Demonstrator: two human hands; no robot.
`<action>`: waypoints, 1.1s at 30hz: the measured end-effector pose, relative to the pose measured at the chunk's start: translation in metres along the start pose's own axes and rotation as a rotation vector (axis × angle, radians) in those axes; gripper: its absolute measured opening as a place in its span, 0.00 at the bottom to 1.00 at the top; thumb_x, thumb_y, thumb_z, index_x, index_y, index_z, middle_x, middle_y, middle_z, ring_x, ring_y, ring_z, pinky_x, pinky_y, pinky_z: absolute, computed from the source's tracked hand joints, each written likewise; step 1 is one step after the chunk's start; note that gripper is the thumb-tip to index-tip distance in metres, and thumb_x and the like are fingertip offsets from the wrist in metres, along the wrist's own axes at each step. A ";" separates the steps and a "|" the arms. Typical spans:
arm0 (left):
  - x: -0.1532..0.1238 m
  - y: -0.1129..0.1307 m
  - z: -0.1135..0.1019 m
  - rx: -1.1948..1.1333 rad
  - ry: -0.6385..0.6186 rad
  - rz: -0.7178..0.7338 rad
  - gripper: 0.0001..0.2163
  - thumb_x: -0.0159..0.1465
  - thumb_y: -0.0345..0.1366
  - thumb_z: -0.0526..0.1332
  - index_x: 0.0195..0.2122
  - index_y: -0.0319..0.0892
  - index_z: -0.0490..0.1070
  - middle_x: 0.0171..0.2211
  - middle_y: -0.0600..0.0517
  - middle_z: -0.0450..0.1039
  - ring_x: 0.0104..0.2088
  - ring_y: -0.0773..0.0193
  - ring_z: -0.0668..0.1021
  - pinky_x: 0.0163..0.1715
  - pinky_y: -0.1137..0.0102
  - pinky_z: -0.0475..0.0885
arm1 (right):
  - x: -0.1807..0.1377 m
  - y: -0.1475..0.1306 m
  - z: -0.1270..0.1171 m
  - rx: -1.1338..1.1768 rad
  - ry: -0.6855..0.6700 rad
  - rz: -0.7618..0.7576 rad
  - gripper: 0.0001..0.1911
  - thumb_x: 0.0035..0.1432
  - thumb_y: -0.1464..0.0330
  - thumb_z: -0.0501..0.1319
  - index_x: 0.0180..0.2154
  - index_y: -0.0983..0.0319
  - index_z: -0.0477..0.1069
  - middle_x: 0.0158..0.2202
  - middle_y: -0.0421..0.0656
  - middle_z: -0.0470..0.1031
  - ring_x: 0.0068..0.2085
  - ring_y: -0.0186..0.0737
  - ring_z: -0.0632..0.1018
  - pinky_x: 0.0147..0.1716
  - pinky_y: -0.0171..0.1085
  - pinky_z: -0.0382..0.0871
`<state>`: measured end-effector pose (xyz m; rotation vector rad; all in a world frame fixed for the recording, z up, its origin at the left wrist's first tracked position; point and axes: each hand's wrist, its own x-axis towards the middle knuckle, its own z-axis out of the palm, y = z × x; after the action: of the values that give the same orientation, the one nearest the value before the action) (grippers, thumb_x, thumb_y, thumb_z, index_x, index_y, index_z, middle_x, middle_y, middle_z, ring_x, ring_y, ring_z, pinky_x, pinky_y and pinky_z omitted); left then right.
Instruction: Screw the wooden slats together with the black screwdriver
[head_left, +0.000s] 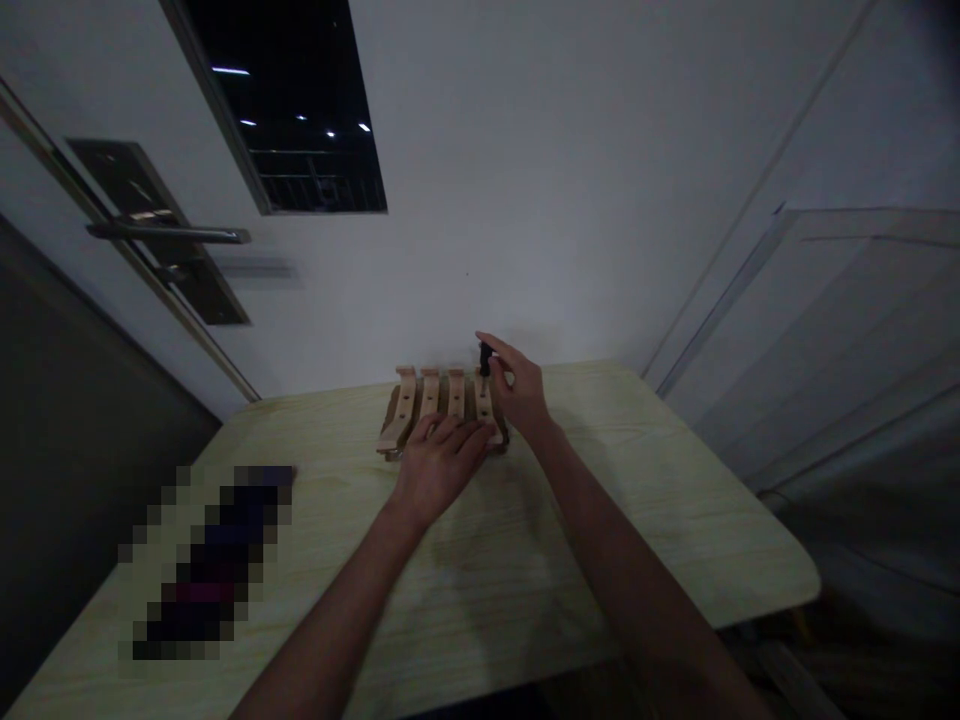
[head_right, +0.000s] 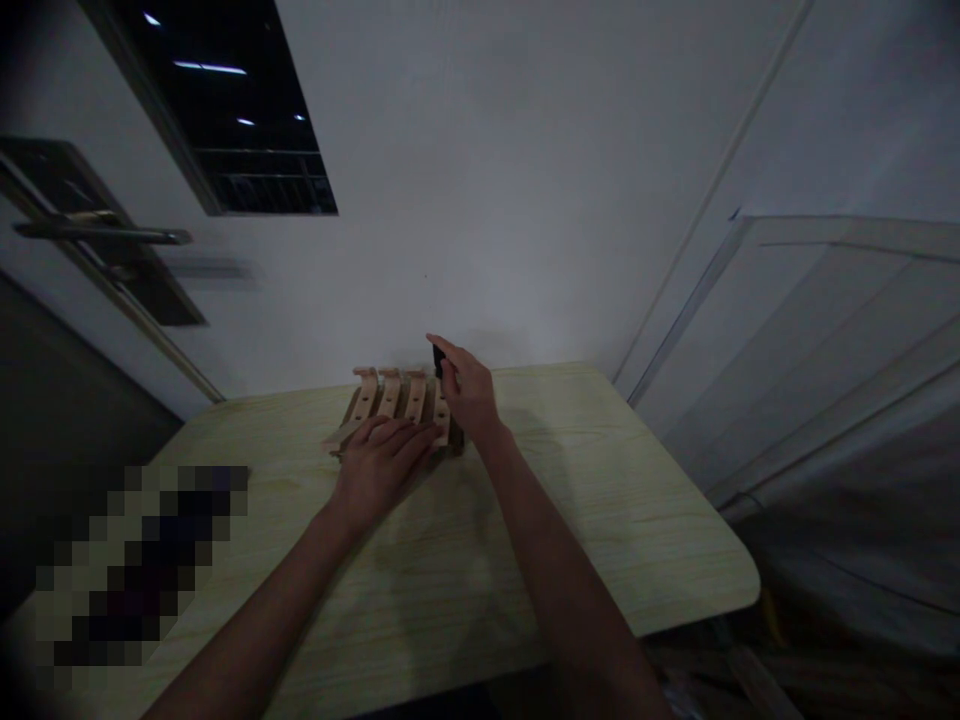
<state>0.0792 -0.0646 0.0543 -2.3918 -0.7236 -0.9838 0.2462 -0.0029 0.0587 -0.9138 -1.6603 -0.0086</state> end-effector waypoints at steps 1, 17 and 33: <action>0.000 0.000 0.000 0.000 0.001 -0.005 0.08 0.65 0.33 0.56 0.40 0.43 0.74 0.36 0.50 0.79 0.36 0.62 0.77 0.41 0.64 0.69 | 0.000 0.001 0.000 0.016 -0.004 0.015 0.19 0.66 0.65 0.47 0.55 0.54 0.64 0.52 0.42 0.72 0.49 0.38 0.75 0.47 0.41 0.73; 0.001 0.001 -0.003 -0.025 -0.018 -0.034 0.06 0.64 0.34 0.58 0.39 0.44 0.73 0.36 0.52 0.80 0.35 0.63 0.78 0.40 0.65 0.67 | -0.001 -0.003 0.002 -0.025 0.039 0.144 0.19 0.62 0.65 0.54 0.54 0.54 0.65 0.41 0.44 0.73 0.32 0.32 0.74 0.27 0.31 0.74; 0.002 0.001 -0.003 -0.030 -0.027 -0.044 0.06 0.64 0.35 0.58 0.40 0.44 0.73 0.35 0.53 0.80 0.34 0.63 0.78 0.39 0.65 0.67 | -0.002 -0.001 0.001 -0.041 0.018 0.100 0.16 0.63 0.66 0.53 0.52 0.54 0.67 0.44 0.44 0.73 0.31 0.31 0.75 0.31 0.32 0.75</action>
<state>0.0797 -0.0665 0.0569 -2.4290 -0.7802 -0.9881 0.2450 -0.0037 0.0571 -1.0241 -1.6015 0.0174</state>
